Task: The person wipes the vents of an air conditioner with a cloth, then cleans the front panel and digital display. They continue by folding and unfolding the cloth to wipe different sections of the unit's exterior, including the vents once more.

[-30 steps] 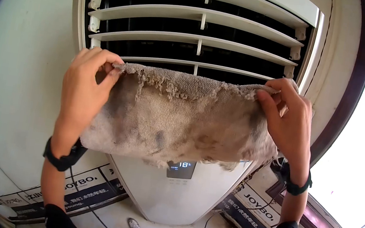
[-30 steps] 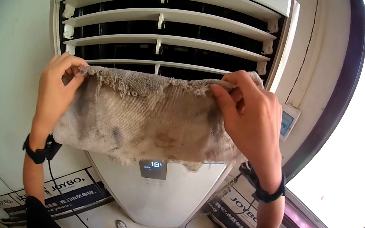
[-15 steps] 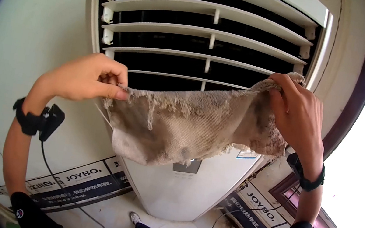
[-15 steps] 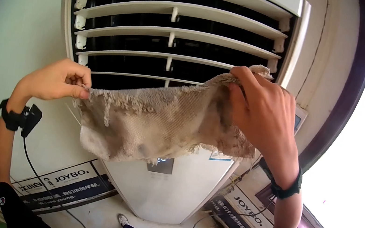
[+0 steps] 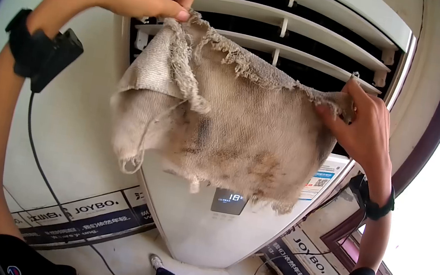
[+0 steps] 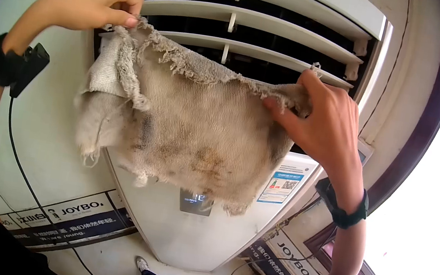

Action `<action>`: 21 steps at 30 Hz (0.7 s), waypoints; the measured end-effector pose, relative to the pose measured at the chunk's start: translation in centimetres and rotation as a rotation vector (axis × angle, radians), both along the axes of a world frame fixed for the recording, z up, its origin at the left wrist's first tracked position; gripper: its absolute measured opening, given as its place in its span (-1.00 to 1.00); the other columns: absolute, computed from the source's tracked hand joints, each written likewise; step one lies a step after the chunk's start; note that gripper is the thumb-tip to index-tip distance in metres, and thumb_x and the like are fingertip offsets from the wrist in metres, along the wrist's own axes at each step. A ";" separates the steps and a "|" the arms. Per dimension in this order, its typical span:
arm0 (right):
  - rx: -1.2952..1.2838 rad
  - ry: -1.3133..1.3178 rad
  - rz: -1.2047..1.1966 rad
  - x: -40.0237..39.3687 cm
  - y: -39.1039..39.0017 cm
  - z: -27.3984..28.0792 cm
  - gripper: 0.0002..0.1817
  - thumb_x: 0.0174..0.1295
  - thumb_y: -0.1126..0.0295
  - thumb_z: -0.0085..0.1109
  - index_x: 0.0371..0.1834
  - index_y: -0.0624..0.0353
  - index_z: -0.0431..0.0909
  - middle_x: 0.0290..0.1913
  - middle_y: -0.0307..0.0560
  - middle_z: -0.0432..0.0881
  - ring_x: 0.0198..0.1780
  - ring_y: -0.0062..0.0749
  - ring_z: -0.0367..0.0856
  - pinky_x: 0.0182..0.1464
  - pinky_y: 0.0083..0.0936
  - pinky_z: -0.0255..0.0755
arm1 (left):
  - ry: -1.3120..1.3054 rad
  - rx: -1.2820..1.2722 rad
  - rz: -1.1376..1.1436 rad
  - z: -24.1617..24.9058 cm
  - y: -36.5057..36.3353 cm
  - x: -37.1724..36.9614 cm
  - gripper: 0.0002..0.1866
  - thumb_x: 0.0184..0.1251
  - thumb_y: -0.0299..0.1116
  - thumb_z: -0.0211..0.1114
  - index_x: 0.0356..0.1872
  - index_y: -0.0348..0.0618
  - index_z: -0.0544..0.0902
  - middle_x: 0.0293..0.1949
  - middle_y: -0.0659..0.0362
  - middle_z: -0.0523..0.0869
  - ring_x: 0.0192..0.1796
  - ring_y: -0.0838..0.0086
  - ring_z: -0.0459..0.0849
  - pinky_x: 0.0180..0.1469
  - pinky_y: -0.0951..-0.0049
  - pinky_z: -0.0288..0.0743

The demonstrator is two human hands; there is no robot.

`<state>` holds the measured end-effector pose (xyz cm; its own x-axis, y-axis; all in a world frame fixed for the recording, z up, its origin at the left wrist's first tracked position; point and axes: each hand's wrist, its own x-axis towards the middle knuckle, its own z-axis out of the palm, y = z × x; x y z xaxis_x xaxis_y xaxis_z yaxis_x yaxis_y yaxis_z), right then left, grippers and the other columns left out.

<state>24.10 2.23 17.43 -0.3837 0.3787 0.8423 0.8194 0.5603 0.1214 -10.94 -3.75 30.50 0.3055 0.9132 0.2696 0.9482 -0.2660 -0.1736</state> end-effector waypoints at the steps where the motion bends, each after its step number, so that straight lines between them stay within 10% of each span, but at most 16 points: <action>1: 0.025 0.019 0.021 0.2 0.3 0.3 -0.50 0.25 -0.06 0.37 -0.41 0.19 0.48 -0.61 -0.01 0.52 -0.57 -0.17 0.49 -0.45 -0.30 0.29 | 0.127 0.190 -0.056 -0.4 0.3 0.0 -0.79 0.41 -0.31 0.29 -0.35 -0.23 0.59 -0.42 0.21 0.59 -0.30 0.41 0.60 -0.28 0.32 0.46; 4: 0.022 0.169 0.065 1.0 1.1 1.3 -0.69 0.38 0.14 0.26 -0.27 0.19 0.58 -0.53 0.04 0.61 -0.52 -0.08 0.55 -0.42 -0.29 0.37 | 0.394 0.687 -0.167 -2.9 1.1 0.5 -0.85 0.35 -0.38 0.27 -0.34 -0.23 0.54 -0.31 0.06 0.61 -0.17 0.06 0.59 -0.17 0.11 0.47; 10: 0.332 0.235 0.066 2.2 3.2 3.2 -0.79 0.45 0.32 0.15 0.03 -0.02 0.72 -0.37 0.00 0.73 -0.45 -0.15 0.69 -0.38 -0.33 0.49 | 0.443 1.120 -0.247 -3.4 1.7 2.1 -0.91 0.27 -0.42 0.30 -0.29 -0.19 0.60 -0.30 0.16 0.60 -0.16 0.20 0.57 -0.13 0.23 0.48; 21: 0.687 0.175 -0.221 0.6 5.6 5.4 -0.85 0.36 0.16 0.27 -0.07 -0.20 0.70 -0.27 -0.31 0.79 -0.40 -0.21 0.75 -0.42 -0.34 0.55 | 0.734 1.411 0.020 -4.0 4.7 2.7 -0.82 0.11 -0.44 0.36 -0.25 -0.05 0.61 -0.38 0.30 0.58 -0.26 0.46 0.64 -0.25 0.43 0.47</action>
<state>24.71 7.79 22.82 -0.1976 -0.2028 0.9591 0.9438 0.2249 0.2420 -8.29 0.91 26.48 0.7363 0.0740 0.6726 0.5525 0.5082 -0.6607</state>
